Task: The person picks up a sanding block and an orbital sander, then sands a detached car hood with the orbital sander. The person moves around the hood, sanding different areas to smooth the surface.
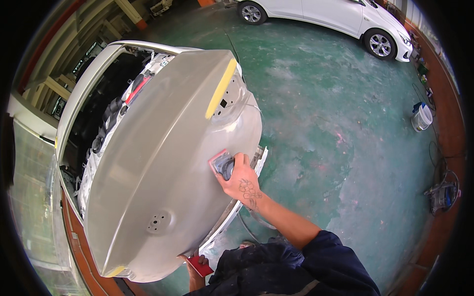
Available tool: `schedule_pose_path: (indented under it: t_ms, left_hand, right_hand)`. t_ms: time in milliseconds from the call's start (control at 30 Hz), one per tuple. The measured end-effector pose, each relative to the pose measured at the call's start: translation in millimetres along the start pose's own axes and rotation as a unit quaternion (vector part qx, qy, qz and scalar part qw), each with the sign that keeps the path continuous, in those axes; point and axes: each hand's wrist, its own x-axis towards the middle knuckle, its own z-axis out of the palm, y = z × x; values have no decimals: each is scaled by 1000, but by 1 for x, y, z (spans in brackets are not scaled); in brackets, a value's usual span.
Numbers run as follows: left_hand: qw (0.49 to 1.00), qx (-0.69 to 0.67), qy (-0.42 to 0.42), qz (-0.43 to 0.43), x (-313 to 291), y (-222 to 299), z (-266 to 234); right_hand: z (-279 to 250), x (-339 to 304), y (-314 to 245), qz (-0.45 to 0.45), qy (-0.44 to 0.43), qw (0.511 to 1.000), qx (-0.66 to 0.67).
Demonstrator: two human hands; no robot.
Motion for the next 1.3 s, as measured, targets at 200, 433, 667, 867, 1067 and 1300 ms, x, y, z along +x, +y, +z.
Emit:
schedule_pose_path:
  t_ms: [200,433,667,867,1067,1300]
  left_hand:
    - [1000,-18,-11,-2,-4,-1,5]
    - [1000,-2,15,-4,-6,-1,10]
    - [1000,-9,3,0,-11,2,8]
    - [999,-18,-34,-35,-3,4,6]
    - [999,-3,-38,-10,1,0,-4]
    - [999,-15,-28,11,1,-7,-5]
  right_hand:
    - [-20,53,2,46,55,997,2]
    - [16,-23,-16,-72,-24,997,15]
    - [8,-11,5,-21,-48,999,6]
    - [-53,112,35,20,49,997,-54]
    - [-80,146,-3,17,-87,983,-161]
    - [-94,155,-23,30,-142,967,-211]
